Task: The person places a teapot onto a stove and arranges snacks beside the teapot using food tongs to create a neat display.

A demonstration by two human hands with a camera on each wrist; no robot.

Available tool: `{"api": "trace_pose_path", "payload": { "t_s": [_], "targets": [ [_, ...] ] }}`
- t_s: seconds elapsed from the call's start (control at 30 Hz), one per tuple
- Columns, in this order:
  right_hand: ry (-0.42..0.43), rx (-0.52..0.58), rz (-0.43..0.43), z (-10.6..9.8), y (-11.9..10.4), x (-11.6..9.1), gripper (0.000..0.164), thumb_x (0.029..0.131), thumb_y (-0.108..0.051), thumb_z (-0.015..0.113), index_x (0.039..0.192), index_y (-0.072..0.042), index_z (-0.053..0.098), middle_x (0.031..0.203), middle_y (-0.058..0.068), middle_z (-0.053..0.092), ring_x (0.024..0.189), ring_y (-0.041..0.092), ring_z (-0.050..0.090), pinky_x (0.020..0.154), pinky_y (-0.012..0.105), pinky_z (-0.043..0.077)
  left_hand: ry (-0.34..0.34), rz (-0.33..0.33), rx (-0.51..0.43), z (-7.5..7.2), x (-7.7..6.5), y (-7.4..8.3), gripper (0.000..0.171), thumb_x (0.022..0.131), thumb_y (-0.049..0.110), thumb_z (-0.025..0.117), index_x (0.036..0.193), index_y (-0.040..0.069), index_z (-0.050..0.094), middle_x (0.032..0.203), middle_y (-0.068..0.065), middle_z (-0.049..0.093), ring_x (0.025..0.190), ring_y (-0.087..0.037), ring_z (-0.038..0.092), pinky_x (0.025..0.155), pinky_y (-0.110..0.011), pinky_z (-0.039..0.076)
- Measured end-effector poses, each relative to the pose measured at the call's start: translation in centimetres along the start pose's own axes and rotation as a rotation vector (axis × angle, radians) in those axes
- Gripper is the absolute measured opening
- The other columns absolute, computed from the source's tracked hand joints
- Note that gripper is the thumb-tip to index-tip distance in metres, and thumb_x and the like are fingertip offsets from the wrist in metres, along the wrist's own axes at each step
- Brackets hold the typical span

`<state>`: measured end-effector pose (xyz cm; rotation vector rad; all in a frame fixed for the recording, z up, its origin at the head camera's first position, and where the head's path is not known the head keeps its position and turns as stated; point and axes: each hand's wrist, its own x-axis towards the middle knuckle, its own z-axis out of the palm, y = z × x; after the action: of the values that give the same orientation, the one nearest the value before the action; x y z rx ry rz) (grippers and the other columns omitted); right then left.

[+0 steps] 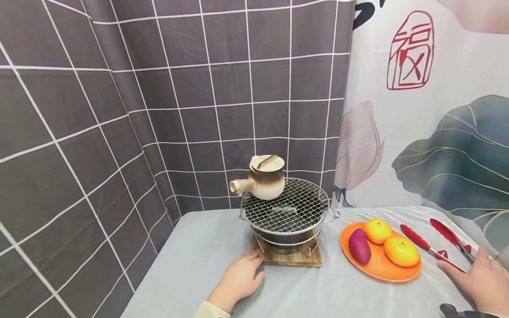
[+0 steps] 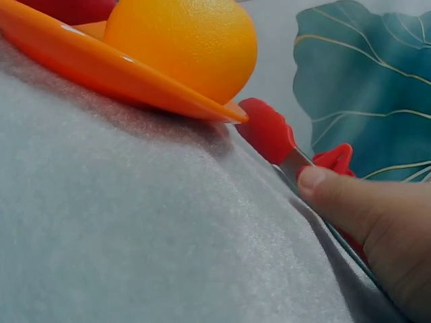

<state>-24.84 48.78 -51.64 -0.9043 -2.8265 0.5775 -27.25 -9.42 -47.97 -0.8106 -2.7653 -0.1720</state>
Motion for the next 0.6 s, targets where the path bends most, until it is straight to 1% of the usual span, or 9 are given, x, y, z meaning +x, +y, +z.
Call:
{"api": "trace_pose_path", "payload": {
  "t_s": [0.07,0.1,0.2,0.27,0.4,0.47,0.6],
  "targets": [
    [0.023,-0.051,-0.019,0.17,0.04,-0.08,0.127,0.082,-0.056,0.074,0.142,0.029,0.002,0.132,0.051,0.026,0.119,0.062,0.031,0.111,0.073,0.029,-0.006,-0.003,-0.005,0.16,-0.1,-0.02,0.044,0.093,0.03,0.067,0.129,0.005,0.068,0.135,-0.012,0.064,0.126,-0.027,0.06,0.107,-0.047,0.047],
    [0.035,-0.076,-0.025,0.28,0.05,-0.15,0.121,0.083,-0.051,0.075,0.141,0.03,0.006,0.128,0.05,0.029,0.117,0.061,0.033,0.11,0.072,0.031,-0.009,-0.004,-0.007,0.22,-0.15,-0.02,0.045,0.093,0.03,0.067,0.129,0.005,0.068,0.135,-0.012,0.064,0.126,-0.027,0.06,0.107,-0.046,0.047],
    [0.058,-0.139,-0.048,0.45,0.19,-0.2,0.11,0.085,-0.045,0.076,0.137,0.032,0.017,0.118,0.049,0.034,0.112,0.06,0.039,0.108,0.069,0.036,-0.014,-0.007,-0.017,0.3,-0.24,-0.02,0.045,0.093,0.03,0.066,0.13,0.004,0.068,0.135,-0.012,0.064,0.127,-0.027,0.06,0.108,-0.046,0.047],
    [0.059,-0.161,-0.052,0.59,0.28,-0.18,0.103,0.086,-0.043,0.076,0.133,0.032,0.024,0.115,0.048,0.036,0.109,0.058,0.041,0.106,0.068,0.039,-0.015,-0.006,-0.019,0.3,-0.24,-0.02,0.045,0.093,0.029,0.066,0.13,0.004,0.068,0.135,-0.012,0.064,0.127,-0.027,0.06,0.108,-0.045,0.047],
    [0.055,-0.172,-0.043,0.84,0.38,-0.03,0.096,0.088,-0.041,0.076,0.131,0.031,0.028,0.114,0.047,0.036,0.107,0.056,0.041,0.102,0.067,0.043,-0.01,-0.003,-0.011,0.25,-0.17,-0.02,0.044,0.093,0.029,0.066,0.13,0.004,0.068,0.135,-0.012,0.064,0.127,-0.026,0.06,0.108,-0.044,0.047],
    [0.047,-0.171,-0.037,0.9,0.44,0.09,0.097,0.088,-0.042,0.075,0.132,0.03,0.027,0.116,0.047,0.035,0.108,0.056,0.04,0.102,0.067,0.043,-0.009,-0.002,-0.011,0.25,-0.11,-0.04,0.044,0.093,0.029,0.066,0.129,0.004,0.068,0.135,-0.012,0.064,0.127,-0.026,0.06,0.108,-0.043,0.047],
    [0.061,-0.169,-0.03,1.06,0.37,0.3,0.094,0.089,-0.04,0.075,0.132,0.03,0.028,0.117,0.047,0.034,0.11,0.056,0.04,0.103,0.065,0.043,-0.011,-0.001,-0.014,0.17,0.03,-0.05,0.044,0.093,0.029,0.066,0.129,0.004,0.068,0.135,-0.012,0.064,0.127,-0.026,0.059,0.108,-0.043,0.047]
  ]
}}
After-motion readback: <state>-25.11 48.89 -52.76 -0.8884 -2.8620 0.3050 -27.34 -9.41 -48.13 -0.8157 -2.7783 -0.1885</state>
